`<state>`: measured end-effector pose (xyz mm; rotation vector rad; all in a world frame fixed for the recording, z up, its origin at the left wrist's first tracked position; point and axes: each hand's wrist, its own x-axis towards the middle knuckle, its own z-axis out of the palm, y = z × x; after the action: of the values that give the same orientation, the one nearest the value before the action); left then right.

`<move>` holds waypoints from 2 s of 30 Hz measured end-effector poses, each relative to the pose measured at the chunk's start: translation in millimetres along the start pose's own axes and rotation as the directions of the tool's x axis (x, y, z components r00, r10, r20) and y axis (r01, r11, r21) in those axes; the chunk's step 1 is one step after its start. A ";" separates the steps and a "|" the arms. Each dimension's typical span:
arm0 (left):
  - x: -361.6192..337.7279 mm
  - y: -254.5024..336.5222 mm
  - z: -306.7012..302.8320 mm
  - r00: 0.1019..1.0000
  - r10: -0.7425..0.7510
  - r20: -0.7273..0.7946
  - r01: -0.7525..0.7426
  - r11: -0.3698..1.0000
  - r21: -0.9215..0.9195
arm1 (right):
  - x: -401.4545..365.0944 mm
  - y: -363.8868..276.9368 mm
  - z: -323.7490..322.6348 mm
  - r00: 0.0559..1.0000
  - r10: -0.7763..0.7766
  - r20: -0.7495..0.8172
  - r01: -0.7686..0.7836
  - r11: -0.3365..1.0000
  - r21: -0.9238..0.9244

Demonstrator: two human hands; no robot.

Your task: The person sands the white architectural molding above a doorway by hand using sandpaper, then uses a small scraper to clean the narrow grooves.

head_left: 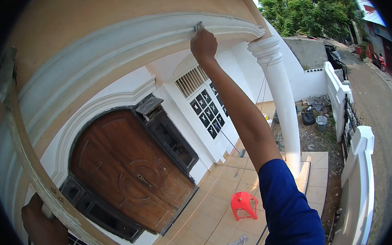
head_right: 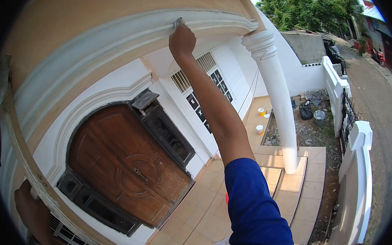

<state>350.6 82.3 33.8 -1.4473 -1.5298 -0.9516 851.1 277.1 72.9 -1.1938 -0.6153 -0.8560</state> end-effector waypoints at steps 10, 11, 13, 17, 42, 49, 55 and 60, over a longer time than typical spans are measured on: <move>8.1 -2.6 3.3 0.998 -0.001 0.069 0.008 0.995 -0.099 | 23.2 36.7 -8.1 0.996 0.088 0.014 -0.087 0.993 -0.077; 9.5 -2.1 1.6 0.998 -0.010 0.065 0.016 0.996 -0.088 | 21.6 19.9 -4.3 0.992 0.083 0.099 -0.065 0.983 -0.172; 6.2 1.6 0.7 0.996 -0.030 0.079 0.037 0.996 -0.084 | 11.7 1.6 -12.8 0.982 -0.075 0.176 0.107 0.978 -0.178; 1.7 10.2 -2.1 1.000 -0.019 0.010 0.019 0.999 -0.025 | -20.8 -16.5 -47.4 0.728 -0.676 -0.113 0.683 0.703 0.196; -5.2 -16.5 -26.3 0.975 0.152 0.161 -0.028 0.808 -0.589 | -96.3 -51.0 -19.0 0.903 -0.388 -0.183 0.419 0.704 0.574; 2.5 -0.6 4.4 0.958 0.221 -0.184 -0.260 0.940 -0.223 | -35.4 -20.1 1.8 0.990 0.143 -0.014 -0.138 0.973 0.187; 2.7 21.5 -11.9 0.995 0.100 -0.011 -0.095 0.901 -0.424 | -81.2 -47.1 -48.3 0.817 -0.575 -0.042 0.535 0.729 0.428; 5.8 21.2 -4.0 0.955 0.220 -0.202 -0.272 0.918 -0.289 | -35.1 -20.6 -7.8 0.989 0.119 -0.088 -0.100 0.976 0.193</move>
<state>371.9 82.1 40.6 -1.6904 -1.0765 -1.1645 814.4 275.4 53.8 -0.9985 -0.5320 -0.7418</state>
